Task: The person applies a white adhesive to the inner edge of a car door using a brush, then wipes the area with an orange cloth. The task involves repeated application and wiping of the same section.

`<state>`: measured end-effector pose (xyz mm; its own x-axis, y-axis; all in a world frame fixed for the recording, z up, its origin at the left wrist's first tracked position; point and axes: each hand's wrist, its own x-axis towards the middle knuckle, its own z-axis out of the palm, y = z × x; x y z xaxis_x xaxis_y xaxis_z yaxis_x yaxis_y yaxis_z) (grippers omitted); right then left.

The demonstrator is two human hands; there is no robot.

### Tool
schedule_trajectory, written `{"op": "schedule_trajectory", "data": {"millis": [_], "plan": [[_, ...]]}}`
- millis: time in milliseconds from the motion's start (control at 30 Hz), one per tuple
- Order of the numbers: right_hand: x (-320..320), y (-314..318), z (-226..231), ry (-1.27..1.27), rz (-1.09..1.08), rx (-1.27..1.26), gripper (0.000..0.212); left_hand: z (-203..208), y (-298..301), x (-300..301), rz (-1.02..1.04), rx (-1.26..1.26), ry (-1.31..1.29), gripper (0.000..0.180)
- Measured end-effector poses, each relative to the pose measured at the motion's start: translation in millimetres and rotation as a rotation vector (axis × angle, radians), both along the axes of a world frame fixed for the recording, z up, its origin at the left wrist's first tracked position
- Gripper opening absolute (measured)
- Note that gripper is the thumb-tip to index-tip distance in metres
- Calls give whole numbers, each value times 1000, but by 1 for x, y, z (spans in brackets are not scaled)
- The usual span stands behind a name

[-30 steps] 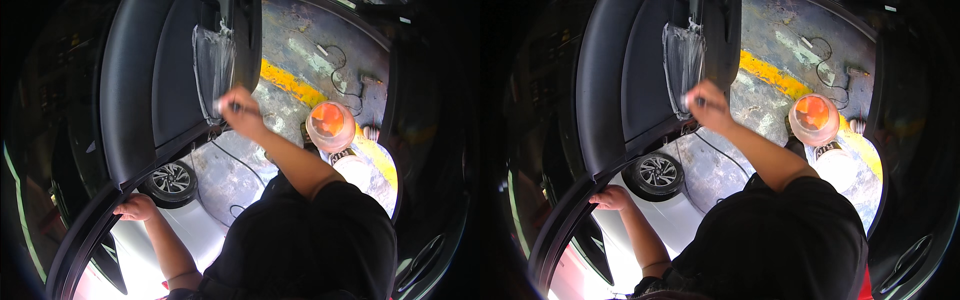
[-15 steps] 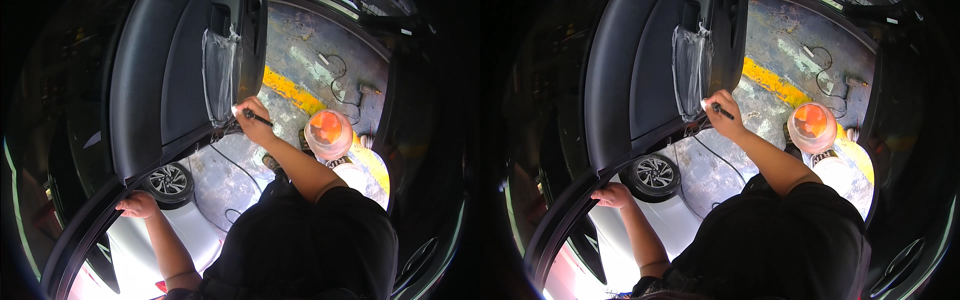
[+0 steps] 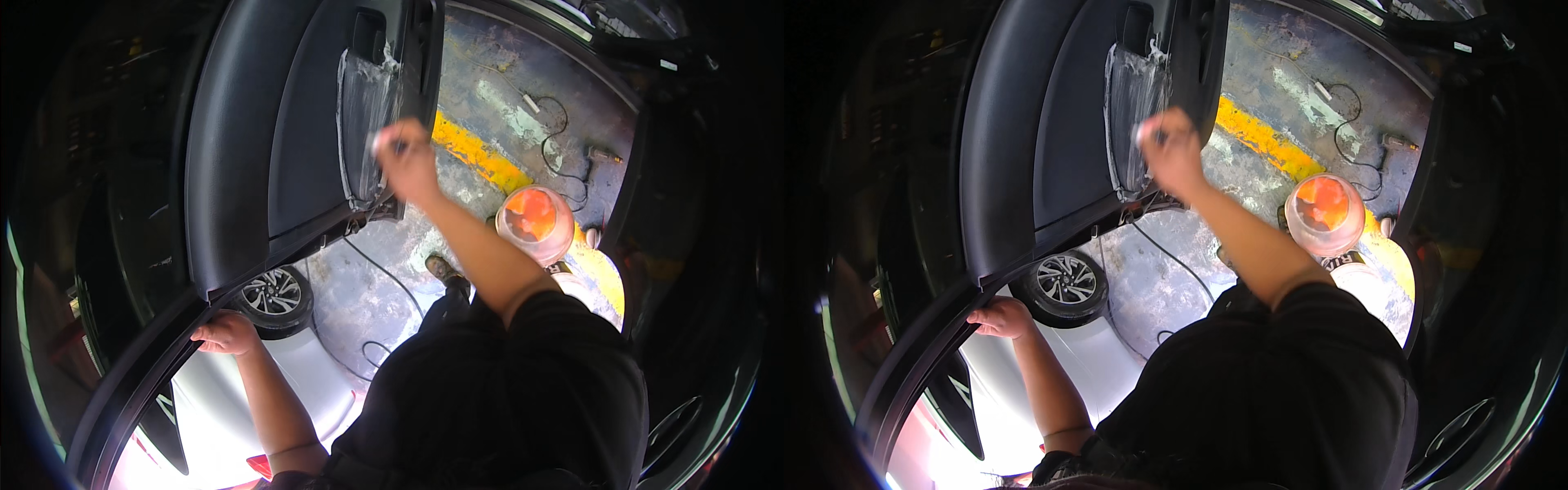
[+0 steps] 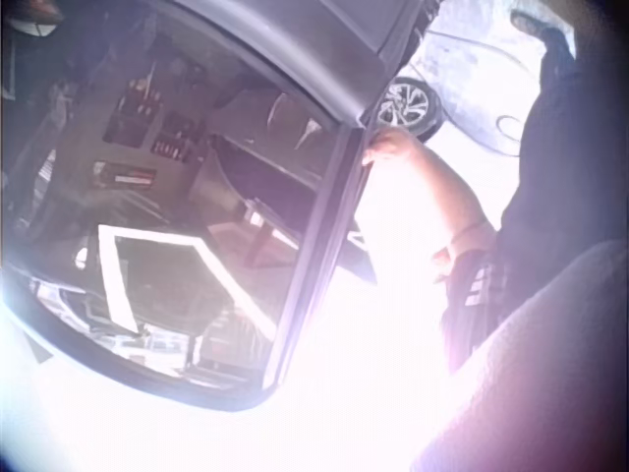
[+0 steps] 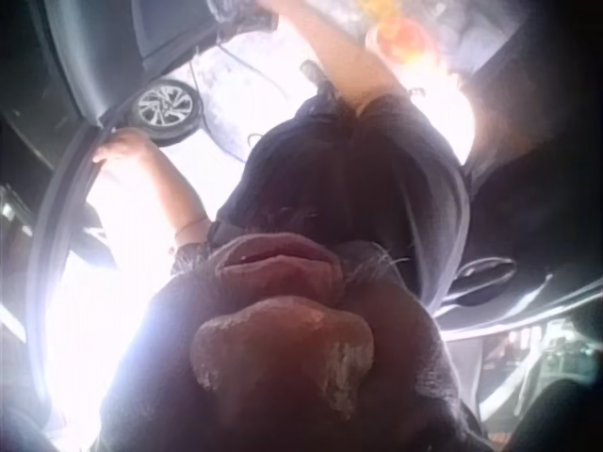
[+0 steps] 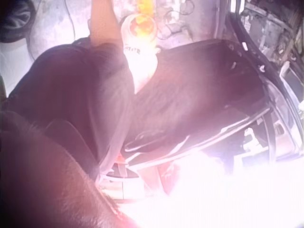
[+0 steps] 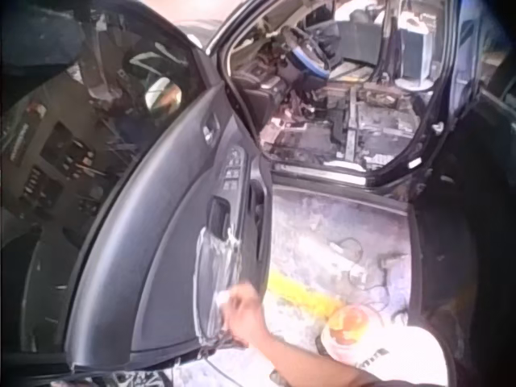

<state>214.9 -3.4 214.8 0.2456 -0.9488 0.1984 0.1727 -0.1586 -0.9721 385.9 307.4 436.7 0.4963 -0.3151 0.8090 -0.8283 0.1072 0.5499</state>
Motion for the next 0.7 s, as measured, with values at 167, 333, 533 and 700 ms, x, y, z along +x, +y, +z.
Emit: {"op": "schedule_trajectory", "data": {"millis": [167,333,533,700], "plan": [[23,-97,13,95,-221,128,12,-2,1,9,26,-1,1,48],[-15,10,-3,-150,108,-205,11,-6,-6,-5,86,-77,-1,50],[31,-102,2,58,-263,-33,10,-7,15,12,140,6,-12,49],[6,-45,-8,16,-119,-69,10,-16,24,13,206,-22,-1,54]]}}
